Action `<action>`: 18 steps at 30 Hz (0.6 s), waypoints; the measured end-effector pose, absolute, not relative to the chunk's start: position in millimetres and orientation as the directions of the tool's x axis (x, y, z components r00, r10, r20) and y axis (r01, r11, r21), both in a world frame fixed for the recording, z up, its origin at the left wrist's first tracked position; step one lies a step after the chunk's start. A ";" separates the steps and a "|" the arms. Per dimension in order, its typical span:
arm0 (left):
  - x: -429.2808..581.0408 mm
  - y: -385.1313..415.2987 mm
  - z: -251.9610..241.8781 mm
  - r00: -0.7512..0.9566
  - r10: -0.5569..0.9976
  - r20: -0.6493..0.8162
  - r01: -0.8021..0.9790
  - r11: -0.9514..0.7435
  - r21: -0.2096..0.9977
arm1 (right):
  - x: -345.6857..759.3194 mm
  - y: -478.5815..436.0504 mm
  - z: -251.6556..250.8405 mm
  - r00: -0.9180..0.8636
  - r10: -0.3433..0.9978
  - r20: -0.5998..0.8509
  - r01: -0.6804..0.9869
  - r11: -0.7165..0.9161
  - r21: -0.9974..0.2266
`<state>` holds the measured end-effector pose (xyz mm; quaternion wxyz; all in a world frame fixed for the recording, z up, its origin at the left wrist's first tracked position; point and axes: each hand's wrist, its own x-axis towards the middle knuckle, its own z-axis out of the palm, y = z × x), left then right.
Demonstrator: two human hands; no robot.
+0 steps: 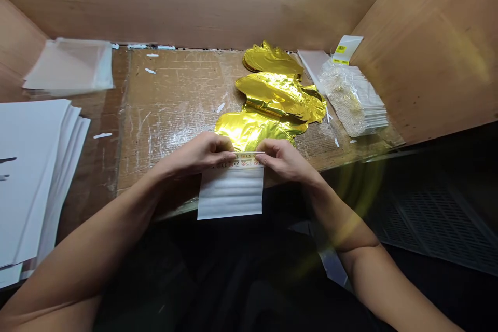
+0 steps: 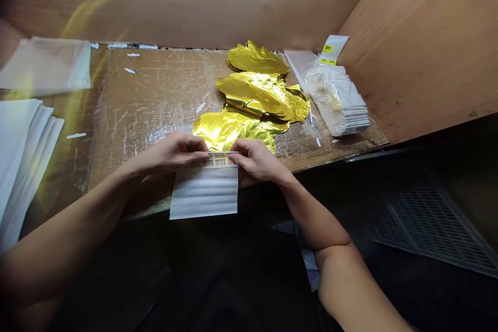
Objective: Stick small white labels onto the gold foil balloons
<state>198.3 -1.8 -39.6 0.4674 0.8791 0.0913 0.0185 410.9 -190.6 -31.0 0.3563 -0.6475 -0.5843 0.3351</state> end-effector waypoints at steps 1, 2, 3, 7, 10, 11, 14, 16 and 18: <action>198.6 -1.6 -39.5 0.984 0.171 -0.046 0.139 -0.582 0.801 | 408.9 -189.8 -31.0 0.096 0.995 0.006 0.536 -0.047 -0.843; 198.7 -1.8 -39.3 0.985 0.170 -0.037 0.138 -0.631 0.764 | 406.5 -188.9 -31.5 0.099 0.995 0.021 0.550 -0.037 -0.834; 198.8 -2.6 -39.1 0.984 0.178 -0.023 0.141 -0.689 0.711 | 403.7 -188.0 -32.7 0.107 0.994 0.031 0.560 -0.034 -0.828; 199.6 -10.0 -41.5 0.965 0.223 0.135 0.142 -0.883 0.447 | 388.7 -184.9 -41.7 0.203 0.976 0.084 0.580 -0.051 -0.813; 200.2 -13.6 -46.6 0.959 0.222 0.178 0.139 -0.911 0.389 | 378.3 -182.7 -46.5 0.231 0.966 0.116 0.576 -0.040 -0.816; 200.3 -14.0 -47.6 0.959 0.225 0.172 0.141 -0.907 0.397 | 376.3 -182.2 -46.3 0.229 0.964 0.132 0.590 -0.030 -0.807; 200.3 -14.7 -46.0 0.963 0.225 0.148 0.132 -0.872 0.471 | 375.6 -180.9 -41.5 0.196 0.958 0.208 0.665 0.026 -0.746; 200.4 -15.3 -42.3 0.965 0.220 0.141 0.115 -0.842 0.527 | 378.3 -180.2 -38.9 0.127 0.955 0.268 0.710 0.101 -0.697; 200.6 -16.2 -38.5 0.965 0.227 0.132 0.115 -0.818 0.564 | 381.7 -179.8 -39.4 0.036 0.945 0.324 0.760 0.185 -0.623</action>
